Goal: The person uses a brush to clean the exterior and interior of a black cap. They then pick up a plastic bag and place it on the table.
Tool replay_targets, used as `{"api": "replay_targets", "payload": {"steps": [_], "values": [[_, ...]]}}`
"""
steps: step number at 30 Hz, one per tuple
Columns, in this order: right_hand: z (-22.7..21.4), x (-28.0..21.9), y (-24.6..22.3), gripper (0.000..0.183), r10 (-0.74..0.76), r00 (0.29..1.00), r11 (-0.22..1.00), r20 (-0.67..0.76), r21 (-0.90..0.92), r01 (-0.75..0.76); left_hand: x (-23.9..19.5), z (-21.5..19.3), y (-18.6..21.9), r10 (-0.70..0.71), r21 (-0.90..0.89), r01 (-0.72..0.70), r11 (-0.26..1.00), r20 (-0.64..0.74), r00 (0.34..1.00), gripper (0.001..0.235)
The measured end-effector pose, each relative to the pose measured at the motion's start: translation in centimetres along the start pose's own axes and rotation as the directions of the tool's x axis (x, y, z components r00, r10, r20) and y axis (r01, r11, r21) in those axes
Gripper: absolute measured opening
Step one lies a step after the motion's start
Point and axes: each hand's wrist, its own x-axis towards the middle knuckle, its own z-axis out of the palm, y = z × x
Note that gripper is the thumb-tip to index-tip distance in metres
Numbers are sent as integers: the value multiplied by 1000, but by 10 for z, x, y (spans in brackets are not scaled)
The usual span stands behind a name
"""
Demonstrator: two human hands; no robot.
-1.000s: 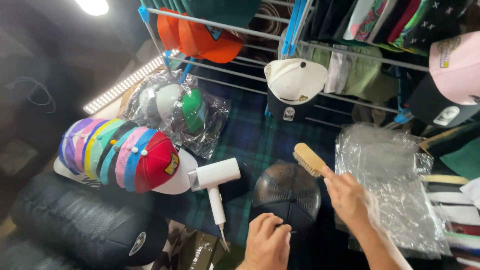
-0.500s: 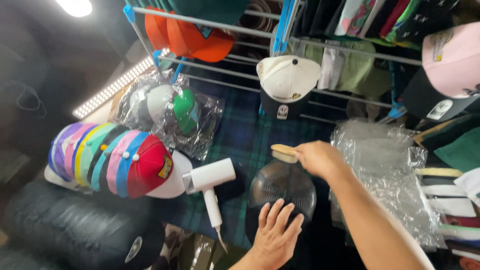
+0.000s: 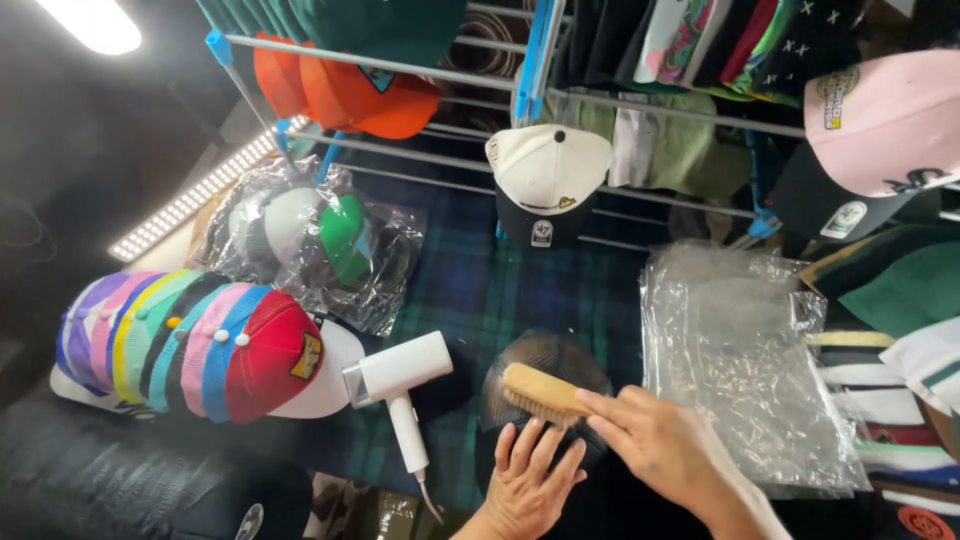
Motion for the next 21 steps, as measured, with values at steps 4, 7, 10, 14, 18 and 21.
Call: {"api": "replay_targets", "payload": {"steps": [4,7,10,14,18,21], "values": [[9,38,29,48,89,995,919,38,383,-97,-2,-3,0,12,-5,-12,1000,37,999,29],[6,40,34,52,336,942,938,6,93,-335,-5,-4,-2,21,-25,-19,1000,75,997,36],[-8,25,-4,48,151,988,975,-38,172,-143,2,2,-6,38,12,-38,999,-1,999,33],[0,44,-8,48,123,986,953,111,265,-149,-6,0,-4,31,25,-32,999,47,998,33],[7,75,34,51,415,884,826,214,319,-465,-6,2,-4,38,34,-39,999,47,998,39],[2,47,19,52,428,903,891,43,147,-429,-10,9,-8,52,45,-54,998,48,998,43]]}}
